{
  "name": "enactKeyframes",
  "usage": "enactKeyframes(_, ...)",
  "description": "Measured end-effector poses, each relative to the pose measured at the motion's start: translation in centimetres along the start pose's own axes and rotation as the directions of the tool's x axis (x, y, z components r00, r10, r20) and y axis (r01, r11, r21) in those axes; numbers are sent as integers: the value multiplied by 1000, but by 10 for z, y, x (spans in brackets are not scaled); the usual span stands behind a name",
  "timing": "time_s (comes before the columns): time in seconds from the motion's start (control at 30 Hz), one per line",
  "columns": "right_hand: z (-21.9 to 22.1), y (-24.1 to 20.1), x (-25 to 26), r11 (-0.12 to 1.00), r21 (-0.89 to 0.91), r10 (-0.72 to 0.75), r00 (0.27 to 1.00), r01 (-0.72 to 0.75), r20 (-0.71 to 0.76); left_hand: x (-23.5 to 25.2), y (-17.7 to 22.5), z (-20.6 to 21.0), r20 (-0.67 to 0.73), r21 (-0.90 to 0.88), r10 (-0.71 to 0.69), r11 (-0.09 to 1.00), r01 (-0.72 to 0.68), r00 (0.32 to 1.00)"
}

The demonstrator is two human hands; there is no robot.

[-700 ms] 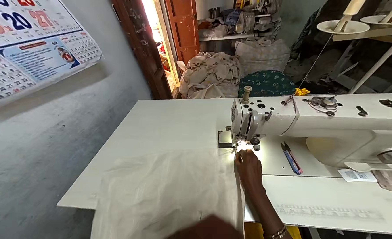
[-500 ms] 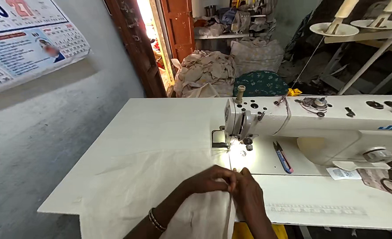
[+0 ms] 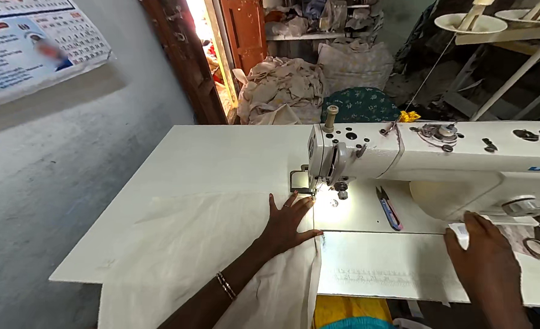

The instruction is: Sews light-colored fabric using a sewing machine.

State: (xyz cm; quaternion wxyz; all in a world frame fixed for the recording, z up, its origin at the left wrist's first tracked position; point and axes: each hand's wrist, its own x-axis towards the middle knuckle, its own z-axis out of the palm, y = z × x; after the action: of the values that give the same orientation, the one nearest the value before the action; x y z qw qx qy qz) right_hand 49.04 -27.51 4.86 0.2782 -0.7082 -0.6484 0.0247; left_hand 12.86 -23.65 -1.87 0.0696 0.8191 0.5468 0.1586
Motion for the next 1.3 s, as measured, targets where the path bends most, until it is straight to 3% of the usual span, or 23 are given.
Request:
enactKeyframes(0.1, 16, 24, -2, 997, -66, 27, 995, -34, -93, 0, 1, 0, -21, 23, 17, 1000, -16, 1000)
enactKeyframes(0.43, 34, 24, -9, 993, -115, 32, 998, -39, -60, -9, 9, -2, -1, 39, 21, 999, -21, 1000)
enactKeyframes(0.53, 39, 6, -11, 992, -5, -129, 991, 129, -19, -10, 10, -4, -17, 32, 17, 999, -17, 1000)
enactKeyframes(0.63, 78, -4, -7, 964, 23, -265, 963, 264, 54, -8, 10, -6, -7, 37, 10, 999, -10, 1000)
enactKeyframes(0.73, 86, -17, 5, 958, -22, -282, 955, 285, 91, -4, 7, -8, 23, 1, -2, 1000, 2, 1000)
enactKeyframes(0.8, 72, -43, 4, 956, 53, -293, 941, 288, 169, -1, 2, -7, 18, -49, 9, 999, -8, 1000)
enactKeyframes(0.87, 59, -72, -11, 924, 195, -378, 859, 328, 346, 5, -3, -4, -8, -68, 19, 998, -19, 1000)
enactKeyframes(0.97, 59, -112, -48, 773, 513, -631, 536, 372, 561, 13, -10, 1, -48, -77, 33, 996, -37, 998)
enactKeyframes(1.03, 60, -135, -70, 716, 615, -698, 319, 332, 641, 8, -6, -4, 4, -98, -6, 995, 7, 1000)
enactKeyframes(1.07, 59, -141, -78, 721, 615, -690, 250, 320, 679, 1, -1, -9, 36, -117, -47, 992, 51, 998)
enactKeyframes(1.2, 59, -137, -96, 703, 655, -706, 168, 277, 688, -55, 13, -28, -55, -116, -278, 956, 271, 959)
enactKeyframes(1.3, 63, -148, -118, 614, 747, -784, 92, 256, 613, -75, -24, -23, -159, -117, -341, 938, 326, 926)
